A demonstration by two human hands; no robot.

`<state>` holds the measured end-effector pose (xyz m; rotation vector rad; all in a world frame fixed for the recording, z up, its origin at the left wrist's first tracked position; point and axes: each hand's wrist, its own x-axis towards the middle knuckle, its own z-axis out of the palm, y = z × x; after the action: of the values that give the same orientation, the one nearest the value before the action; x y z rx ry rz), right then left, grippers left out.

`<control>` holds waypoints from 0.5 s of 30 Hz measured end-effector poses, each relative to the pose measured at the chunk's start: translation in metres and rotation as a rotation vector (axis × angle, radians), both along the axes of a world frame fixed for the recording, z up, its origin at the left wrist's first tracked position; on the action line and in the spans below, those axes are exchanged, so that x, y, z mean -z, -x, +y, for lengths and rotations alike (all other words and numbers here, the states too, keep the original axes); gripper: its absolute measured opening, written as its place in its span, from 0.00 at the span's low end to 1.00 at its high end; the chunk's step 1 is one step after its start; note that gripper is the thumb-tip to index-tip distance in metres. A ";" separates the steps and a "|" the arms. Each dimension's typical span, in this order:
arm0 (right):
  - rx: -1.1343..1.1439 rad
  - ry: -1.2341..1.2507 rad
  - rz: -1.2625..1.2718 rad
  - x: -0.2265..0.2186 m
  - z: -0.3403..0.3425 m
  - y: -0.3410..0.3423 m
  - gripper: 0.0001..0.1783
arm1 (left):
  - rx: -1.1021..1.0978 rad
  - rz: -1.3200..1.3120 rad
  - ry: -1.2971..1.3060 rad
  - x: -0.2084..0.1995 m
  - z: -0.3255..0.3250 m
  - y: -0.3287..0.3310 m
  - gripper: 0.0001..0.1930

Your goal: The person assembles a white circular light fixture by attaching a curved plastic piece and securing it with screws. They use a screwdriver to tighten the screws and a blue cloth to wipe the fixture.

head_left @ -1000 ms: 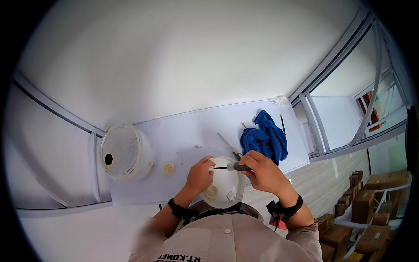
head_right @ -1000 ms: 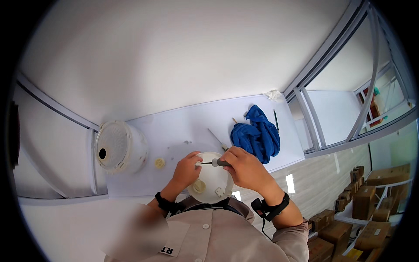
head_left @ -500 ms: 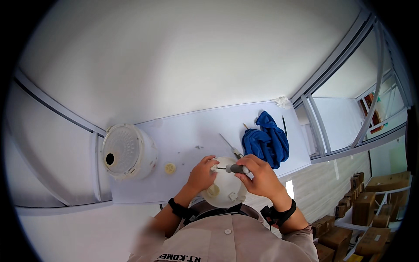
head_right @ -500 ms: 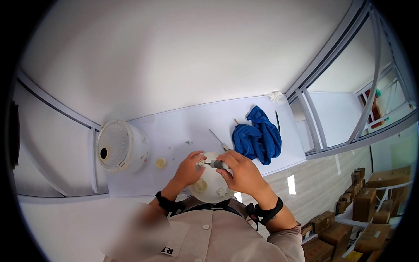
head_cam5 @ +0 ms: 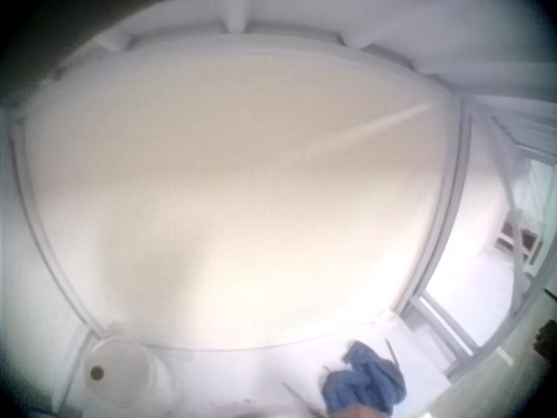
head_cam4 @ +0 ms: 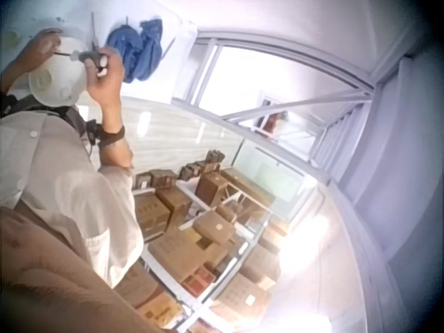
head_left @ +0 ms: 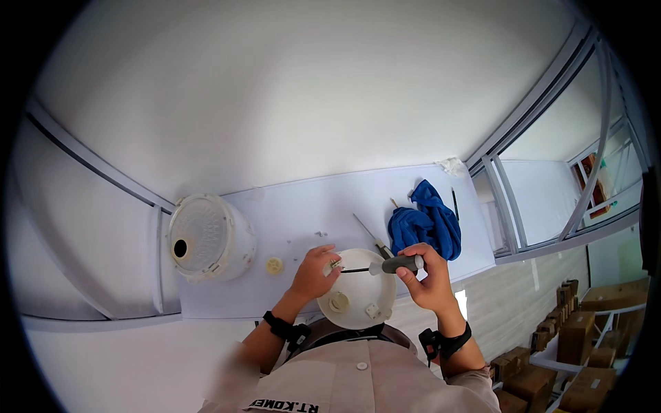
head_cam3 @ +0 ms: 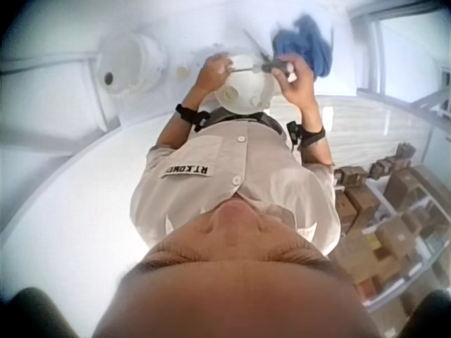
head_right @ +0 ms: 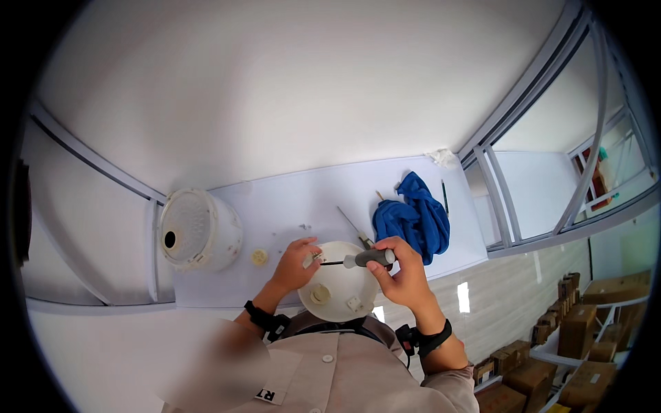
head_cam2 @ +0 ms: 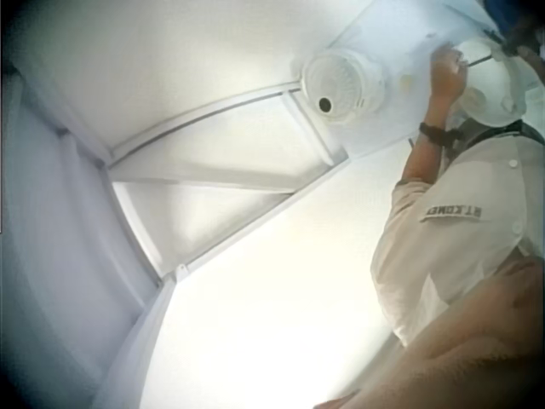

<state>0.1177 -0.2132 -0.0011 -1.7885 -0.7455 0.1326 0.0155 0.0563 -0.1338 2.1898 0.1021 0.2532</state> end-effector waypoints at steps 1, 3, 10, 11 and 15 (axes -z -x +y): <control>-0.002 -0.009 -0.008 0.003 0.000 0.000 0.17 | -0.030 -0.048 0.025 0.003 0.005 -0.001 0.12; -0.006 -0.027 -0.023 0.007 -0.001 0.000 0.17 | -0.203 0.004 -0.074 0.007 0.019 -0.008 0.11; -0.021 -0.059 -0.004 0.008 -0.010 0.000 0.17 | -0.334 0.386 -0.614 -0.011 0.055 -0.007 0.12; -0.021 -0.063 0.000 0.009 -0.011 0.000 0.17 | -0.307 0.437 -0.627 -0.012 0.057 -0.005 0.12; -0.036 -0.073 -0.009 0.011 -0.011 0.000 0.17 | -0.278 0.466 -0.635 -0.006 0.059 0.004 0.10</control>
<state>0.1180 -0.2239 -0.0119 -1.7076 -0.7800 0.1204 0.0118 0.1154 -0.1273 2.8303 0.6673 -0.0969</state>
